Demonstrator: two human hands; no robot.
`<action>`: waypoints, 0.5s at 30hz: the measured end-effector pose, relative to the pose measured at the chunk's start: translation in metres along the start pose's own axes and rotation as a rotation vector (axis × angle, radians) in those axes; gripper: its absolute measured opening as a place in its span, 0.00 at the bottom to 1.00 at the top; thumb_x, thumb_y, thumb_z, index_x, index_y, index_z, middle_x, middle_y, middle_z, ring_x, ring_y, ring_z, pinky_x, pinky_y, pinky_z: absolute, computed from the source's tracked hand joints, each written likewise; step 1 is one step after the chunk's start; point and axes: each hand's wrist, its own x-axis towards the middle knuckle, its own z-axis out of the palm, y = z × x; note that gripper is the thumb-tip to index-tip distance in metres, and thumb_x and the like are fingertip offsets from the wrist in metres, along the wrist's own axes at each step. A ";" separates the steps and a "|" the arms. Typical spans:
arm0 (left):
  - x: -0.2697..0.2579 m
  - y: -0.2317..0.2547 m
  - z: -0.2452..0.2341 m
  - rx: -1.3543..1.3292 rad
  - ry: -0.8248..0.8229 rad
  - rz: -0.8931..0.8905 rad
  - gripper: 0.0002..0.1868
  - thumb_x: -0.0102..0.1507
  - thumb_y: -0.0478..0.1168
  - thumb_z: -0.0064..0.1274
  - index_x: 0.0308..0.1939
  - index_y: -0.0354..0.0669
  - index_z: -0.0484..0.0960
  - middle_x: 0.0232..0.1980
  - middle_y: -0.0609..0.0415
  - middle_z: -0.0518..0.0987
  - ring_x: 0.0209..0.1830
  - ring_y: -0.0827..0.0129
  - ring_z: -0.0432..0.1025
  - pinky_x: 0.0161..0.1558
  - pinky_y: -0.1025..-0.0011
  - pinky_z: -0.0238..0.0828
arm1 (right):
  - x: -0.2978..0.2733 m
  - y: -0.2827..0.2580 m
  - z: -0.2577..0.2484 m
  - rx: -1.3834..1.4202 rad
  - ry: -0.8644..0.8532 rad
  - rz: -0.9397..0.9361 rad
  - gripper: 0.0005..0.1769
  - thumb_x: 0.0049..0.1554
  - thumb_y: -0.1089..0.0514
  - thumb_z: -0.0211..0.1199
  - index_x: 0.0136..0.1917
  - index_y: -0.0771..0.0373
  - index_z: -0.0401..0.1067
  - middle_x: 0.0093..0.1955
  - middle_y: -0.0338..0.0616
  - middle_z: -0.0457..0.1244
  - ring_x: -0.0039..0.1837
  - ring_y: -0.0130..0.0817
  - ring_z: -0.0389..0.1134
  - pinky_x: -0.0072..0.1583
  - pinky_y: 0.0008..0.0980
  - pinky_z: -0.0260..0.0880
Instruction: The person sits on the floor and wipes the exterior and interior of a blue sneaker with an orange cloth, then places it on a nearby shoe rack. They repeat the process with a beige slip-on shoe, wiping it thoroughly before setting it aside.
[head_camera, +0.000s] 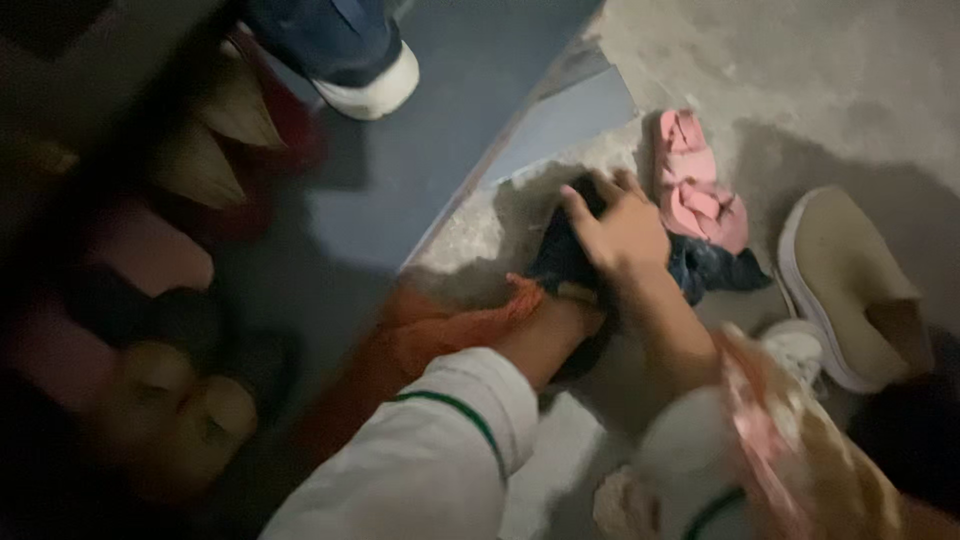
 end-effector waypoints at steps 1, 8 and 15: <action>0.002 0.005 0.004 -0.004 -0.004 0.003 0.19 0.65 0.50 0.48 0.53 0.46 0.84 0.57 0.42 0.80 0.59 0.52 0.75 0.61 0.56 0.71 | -0.001 -0.002 0.002 -0.047 -0.030 0.019 0.42 0.57 0.26 0.55 0.75 0.52 0.65 0.80 0.52 0.52 0.77 0.54 0.55 0.72 0.47 0.58; 0.003 -0.017 -0.001 -0.003 0.001 0.009 0.20 0.65 0.51 0.48 0.54 0.46 0.83 0.58 0.42 0.79 0.60 0.51 0.74 0.61 0.56 0.70 | -0.005 0.000 0.031 -0.322 -0.041 -0.035 0.55 0.55 0.22 0.51 0.81 0.60 0.52 0.83 0.50 0.46 0.73 0.62 0.52 0.72 0.52 0.53; 0.018 -0.017 -0.028 -0.017 0.012 0.010 0.21 0.65 0.52 0.48 0.55 0.46 0.82 0.59 0.41 0.79 0.61 0.51 0.74 0.62 0.56 0.70 | -0.006 0.026 0.061 -0.087 0.159 -0.221 0.54 0.57 0.27 0.58 0.81 0.64 0.52 0.83 0.70 0.40 0.83 0.70 0.39 0.79 0.57 0.44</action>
